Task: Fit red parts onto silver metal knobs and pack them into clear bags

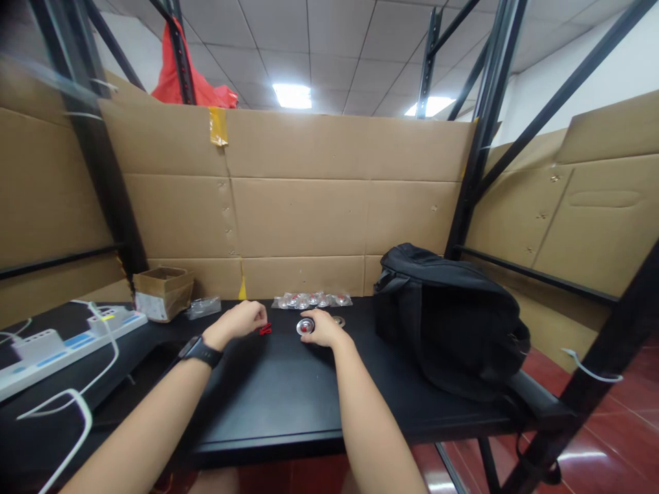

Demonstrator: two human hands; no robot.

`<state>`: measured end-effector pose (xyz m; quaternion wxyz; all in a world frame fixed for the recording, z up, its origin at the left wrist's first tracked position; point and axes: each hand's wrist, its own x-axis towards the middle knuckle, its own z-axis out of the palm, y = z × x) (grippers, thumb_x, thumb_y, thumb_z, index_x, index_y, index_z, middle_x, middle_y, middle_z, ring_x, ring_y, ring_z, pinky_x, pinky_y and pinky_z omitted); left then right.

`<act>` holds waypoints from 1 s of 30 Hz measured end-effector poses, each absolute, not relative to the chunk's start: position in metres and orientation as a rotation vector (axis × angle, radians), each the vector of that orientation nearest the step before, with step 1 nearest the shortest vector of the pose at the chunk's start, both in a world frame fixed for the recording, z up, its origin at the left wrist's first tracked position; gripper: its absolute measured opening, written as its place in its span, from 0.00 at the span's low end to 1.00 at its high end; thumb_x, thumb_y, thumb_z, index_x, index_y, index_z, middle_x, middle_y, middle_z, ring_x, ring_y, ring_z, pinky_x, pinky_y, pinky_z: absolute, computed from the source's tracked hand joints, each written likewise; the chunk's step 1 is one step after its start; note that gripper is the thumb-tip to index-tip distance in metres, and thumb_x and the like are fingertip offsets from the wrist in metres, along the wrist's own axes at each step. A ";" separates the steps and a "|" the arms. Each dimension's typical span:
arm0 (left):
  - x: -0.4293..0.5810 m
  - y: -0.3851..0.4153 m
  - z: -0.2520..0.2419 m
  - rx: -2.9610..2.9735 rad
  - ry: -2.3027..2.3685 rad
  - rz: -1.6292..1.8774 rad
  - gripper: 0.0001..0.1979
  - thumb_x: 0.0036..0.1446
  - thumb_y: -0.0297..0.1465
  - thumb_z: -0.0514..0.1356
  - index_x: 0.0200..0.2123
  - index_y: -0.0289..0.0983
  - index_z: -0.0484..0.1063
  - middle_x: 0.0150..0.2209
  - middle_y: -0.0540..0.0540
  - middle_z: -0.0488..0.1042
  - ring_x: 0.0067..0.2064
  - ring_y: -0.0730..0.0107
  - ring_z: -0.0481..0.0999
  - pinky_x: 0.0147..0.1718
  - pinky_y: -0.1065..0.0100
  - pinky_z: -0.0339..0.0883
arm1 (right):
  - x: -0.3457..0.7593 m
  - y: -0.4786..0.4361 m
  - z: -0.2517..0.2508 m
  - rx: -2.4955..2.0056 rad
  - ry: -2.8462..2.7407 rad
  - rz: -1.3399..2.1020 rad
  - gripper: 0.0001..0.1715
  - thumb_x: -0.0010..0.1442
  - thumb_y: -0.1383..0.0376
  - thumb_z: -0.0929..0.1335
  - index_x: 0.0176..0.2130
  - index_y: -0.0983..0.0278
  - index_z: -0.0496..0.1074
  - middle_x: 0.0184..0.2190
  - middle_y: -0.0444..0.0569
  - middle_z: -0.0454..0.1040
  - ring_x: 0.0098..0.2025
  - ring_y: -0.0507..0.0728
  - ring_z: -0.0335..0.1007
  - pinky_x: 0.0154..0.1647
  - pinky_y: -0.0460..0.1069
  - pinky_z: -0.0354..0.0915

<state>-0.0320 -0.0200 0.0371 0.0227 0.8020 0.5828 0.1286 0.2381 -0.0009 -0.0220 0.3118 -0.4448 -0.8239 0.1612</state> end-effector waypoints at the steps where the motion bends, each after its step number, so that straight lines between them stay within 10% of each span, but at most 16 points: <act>1: -0.028 -0.006 0.038 2.487 1.796 0.392 0.06 0.52 0.30 0.61 0.26 0.41 0.78 0.30 0.44 0.79 0.32 0.63 0.78 0.32 0.69 0.64 | 0.236 -0.001 -0.023 -1.151 -2.185 0.436 0.39 0.42 0.66 0.78 0.55 0.62 0.74 0.54 0.56 0.74 0.55 0.65 0.70 0.58 0.56 0.62; 6: -0.012 0.018 0.019 2.575 1.748 0.596 0.11 0.60 0.33 0.57 0.33 0.38 0.79 0.37 0.40 0.79 0.41 0.60 0.78 0.39 0.67 0.66 | 0.233 0.003 -0.026 -1.130 -2.158 0.445 0.28 0.46 0.71 0.76 0.48 0.61 0.77 0.46 0.50 0.79 0.46 0.59 0.75 0.51 0.51 0.67; 11: 0.011 0.002 -0.006 2.694 1.126 0.789 0.09 0.61 0.30 0.57 0.41 0.40 0.78 0.39 0.46 0.79 0.39 0.66 0.77 0.41 0.69 0.67 | 0.232 0.009 -0.026 -1.173 -2.090 0.495 0.38 0.43 0.66 0.78 0.53 0.62 0.71 0.37 0.46 0.79 0.37 0.55 0.75 0.40 0.48 0.69; 30: 0.029 0.005 -0.015 2.357 0.938 1.144 0.07 0.61 0.30 0.58 0.41 0.37 0.75 0.35 0.46 0.79 0.36 0.67 0.77 0.40 0.68 0.68 | 0.213 -0.003 -0.011 -0.808 -1.778 0.767 0.33 0.42 0.65 0.77 0.46 0.59 0.65 0.41 0.44 0.69 0.36 0.53 0.77 0.40 0.49 0.75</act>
